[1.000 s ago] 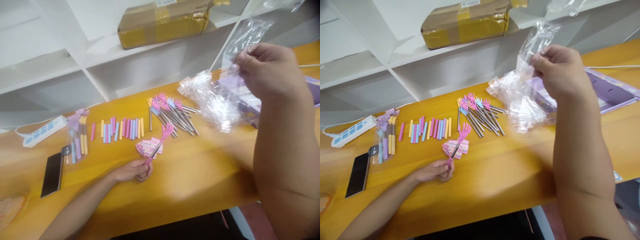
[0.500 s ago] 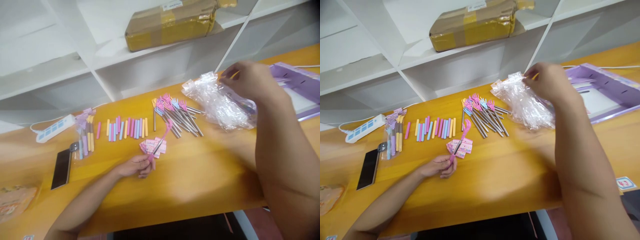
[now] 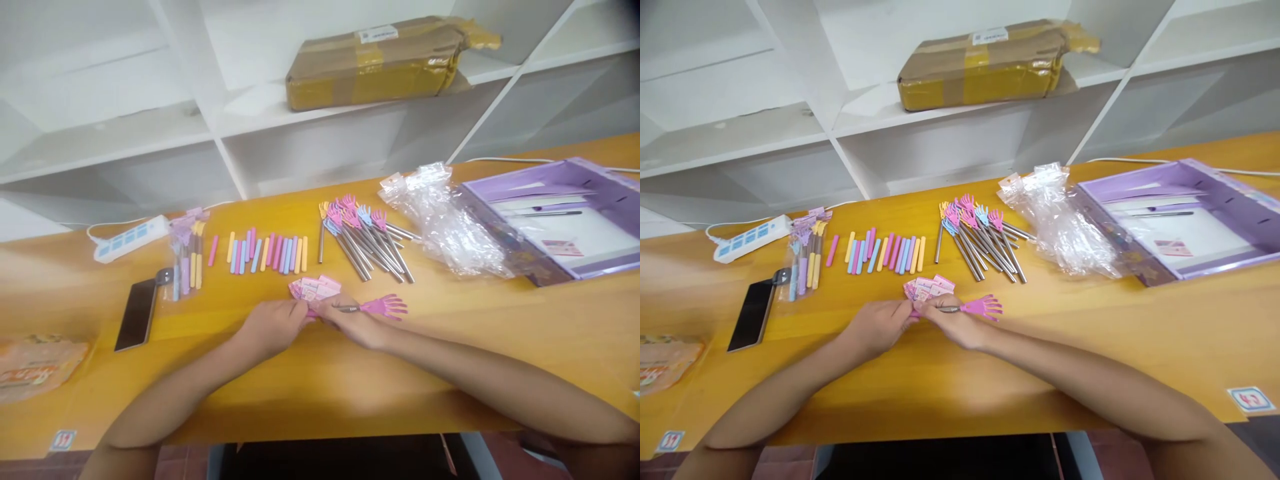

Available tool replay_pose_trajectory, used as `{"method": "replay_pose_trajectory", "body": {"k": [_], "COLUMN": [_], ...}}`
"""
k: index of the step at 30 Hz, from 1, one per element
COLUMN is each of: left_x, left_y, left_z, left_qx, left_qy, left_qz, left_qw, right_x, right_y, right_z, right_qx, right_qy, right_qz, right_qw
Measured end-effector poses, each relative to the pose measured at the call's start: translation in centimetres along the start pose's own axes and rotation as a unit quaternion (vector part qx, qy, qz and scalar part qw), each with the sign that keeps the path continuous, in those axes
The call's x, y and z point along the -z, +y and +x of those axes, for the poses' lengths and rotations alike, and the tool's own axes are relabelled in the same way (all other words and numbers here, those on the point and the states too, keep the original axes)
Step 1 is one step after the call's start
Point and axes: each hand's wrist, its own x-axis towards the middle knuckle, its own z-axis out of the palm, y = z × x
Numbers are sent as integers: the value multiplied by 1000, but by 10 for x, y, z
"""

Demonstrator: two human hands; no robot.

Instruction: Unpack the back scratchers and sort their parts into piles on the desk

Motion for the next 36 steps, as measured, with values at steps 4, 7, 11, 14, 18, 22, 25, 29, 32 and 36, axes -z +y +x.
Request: {"method": "replay_pose_trajectory", "body": {"k": [4,7,11,14,18,22,25,29,32,36], "left_x": [-5,0,6,7,8,17,24,29,29,48], "left_y": [-1,4,15,23,30,36,39,46,44,-10], "left_z": [1,2,0,-2,-7,-15,-22,-28,-34,-62], "left_qx": [-97,-139,-152,-158,-158,-155,-153,-158,-163,-96], "left_qy": [70,114,134,136,127,104,93,87,78,33], "left_qz": [104,131,145,143,136,133,127,124,127,138], "left_qw": [987,975,968,967,970,973,976,976,975,985], "right_x": [1,-1,-3,-3,-4,-4,-3,-1,-1,26], "right_y": [9,5,-8,-15,-19,-25,-29,-31,-32,-45], "right_z": [-17,-28,-41,-50,-61,-70,-77,-83,-87,-97], "right_qx": [-53,-68,-79,-86,-89,-84,-92,-91,-88,-14], "right_qy": [8,25,25,19,14,5,-16,-41,-54,21], "right_qz": [31,35,54,68,61,42,19,-28,-30,43], "right_qw": [998,997,995,994,994,996,995,995,994,999]}}
